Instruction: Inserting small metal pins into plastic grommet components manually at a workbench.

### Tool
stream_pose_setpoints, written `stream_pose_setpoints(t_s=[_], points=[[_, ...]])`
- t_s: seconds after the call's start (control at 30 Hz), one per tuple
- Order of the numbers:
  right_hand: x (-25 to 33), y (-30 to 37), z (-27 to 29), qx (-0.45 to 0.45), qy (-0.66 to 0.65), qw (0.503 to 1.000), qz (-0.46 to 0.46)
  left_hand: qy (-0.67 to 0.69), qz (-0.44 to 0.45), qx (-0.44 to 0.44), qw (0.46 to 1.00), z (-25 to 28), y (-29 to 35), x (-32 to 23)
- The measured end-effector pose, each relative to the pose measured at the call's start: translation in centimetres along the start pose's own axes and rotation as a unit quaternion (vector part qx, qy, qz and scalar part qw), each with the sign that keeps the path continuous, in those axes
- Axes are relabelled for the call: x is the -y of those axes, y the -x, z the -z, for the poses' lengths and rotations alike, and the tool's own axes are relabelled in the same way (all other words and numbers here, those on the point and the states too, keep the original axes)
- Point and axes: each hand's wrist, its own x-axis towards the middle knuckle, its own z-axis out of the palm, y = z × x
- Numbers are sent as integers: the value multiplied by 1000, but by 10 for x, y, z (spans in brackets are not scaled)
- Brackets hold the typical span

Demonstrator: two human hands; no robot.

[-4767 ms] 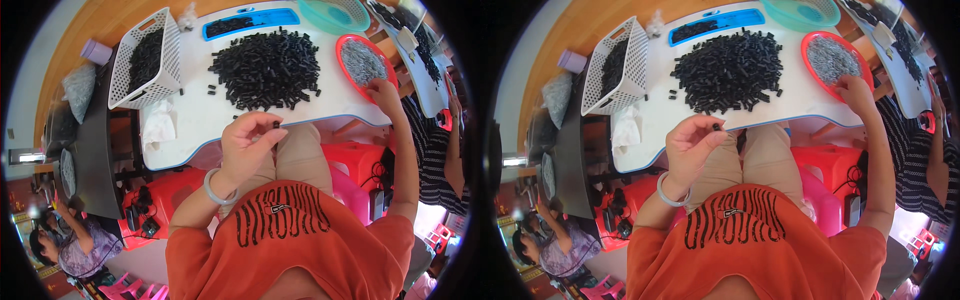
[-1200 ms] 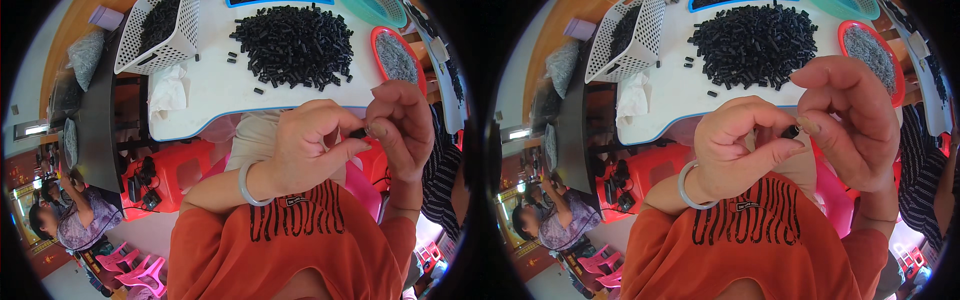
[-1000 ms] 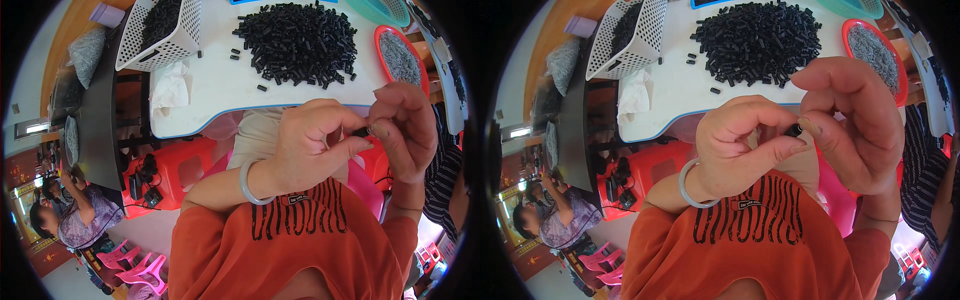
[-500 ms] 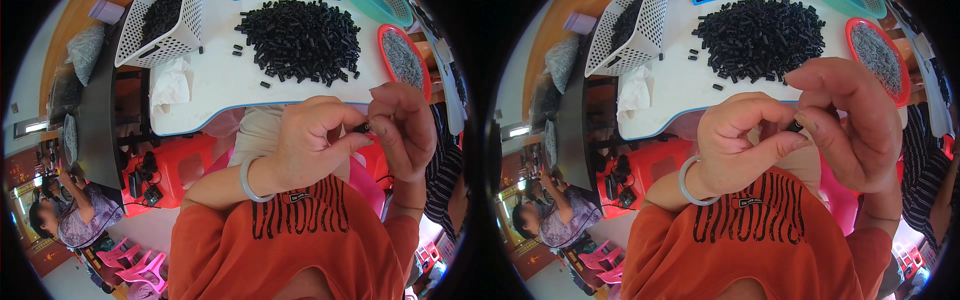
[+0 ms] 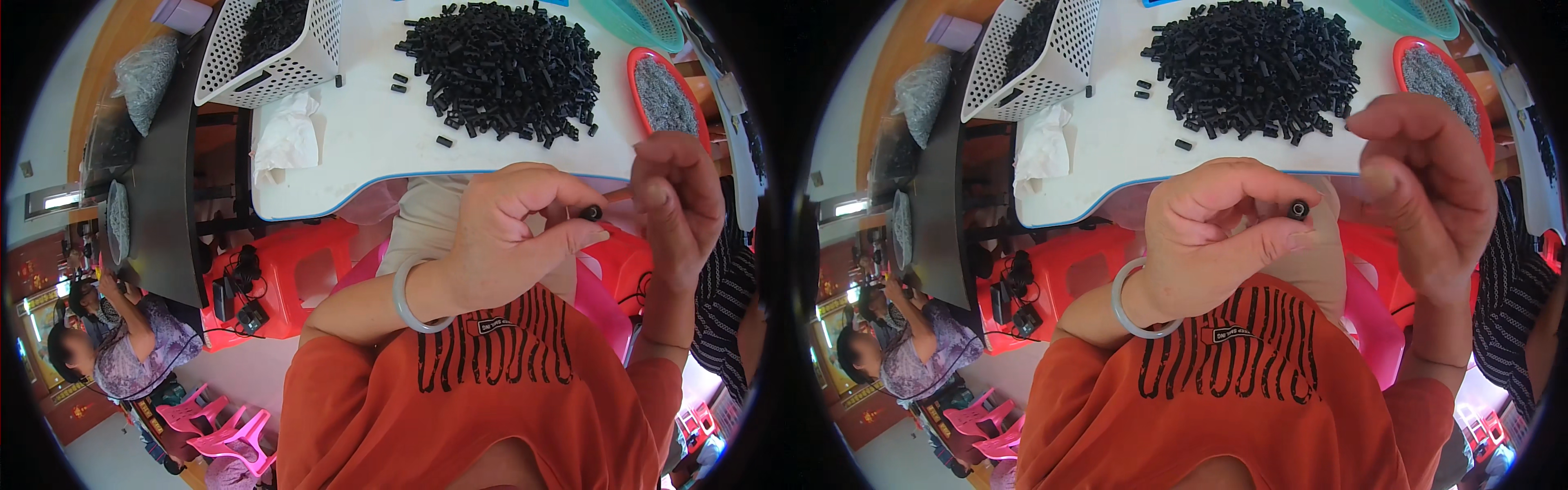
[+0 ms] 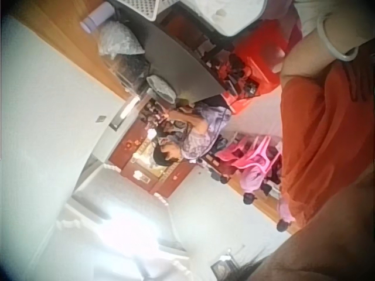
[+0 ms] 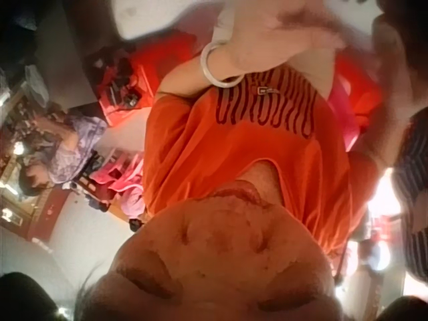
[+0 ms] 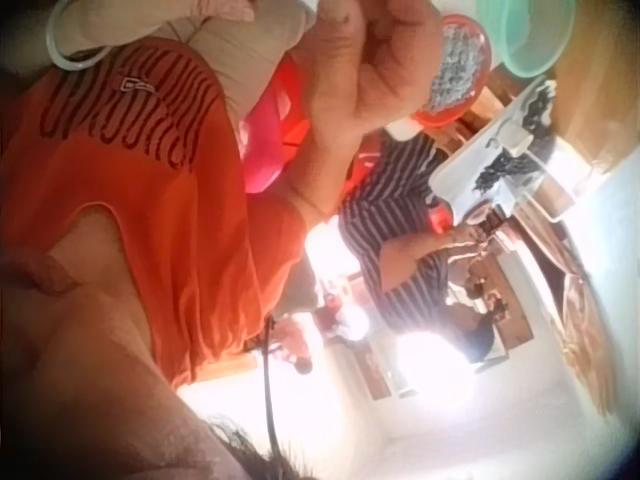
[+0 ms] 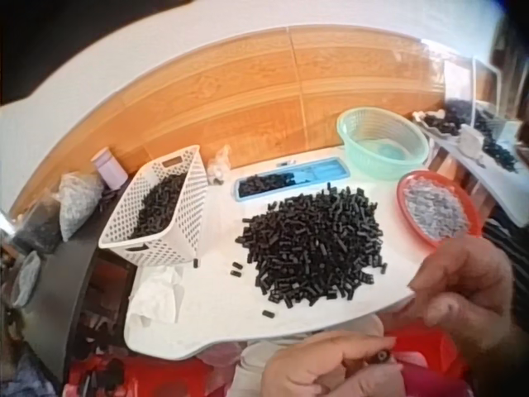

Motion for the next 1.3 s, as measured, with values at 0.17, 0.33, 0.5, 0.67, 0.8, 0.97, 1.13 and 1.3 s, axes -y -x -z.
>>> stream_pose_setpoints(t_s=[0.17, 0.33, 0.5, 0.67, 0.8, 0.97, 1.13, 1.3], points=[[18, 7, -8, -55, 74, 993, 69, 24, 20, 11, 999, 6, 0, 7], [25, -4, -23, -71, 113, 988, 82, 52, 35, -34, 997, 14, 6, 13], [32, 93, 56, -63, 131, 983, 114, -44, 15, -74, 996, 29, 17, 15], [21, 111, 64, -78, 166, 974, 132, -100, -1, -80, 992, 31, 10, 15], [22, 136, 83, -62, 197, 965, 160, -118, -36, -97, 988, 42, 15, 12], [43, 86, 21, -72, 203, 962, 166, -164, -27, -108, 980, 44, 17, 13], [69, -48, -20, 132, 348, 885, 278, -151, -37, -118, 981, 44, 19, 19], [-25, -95, -70, 94, 319, 896, 295, -156, -28, -122, 980, 46, 34, 27]])
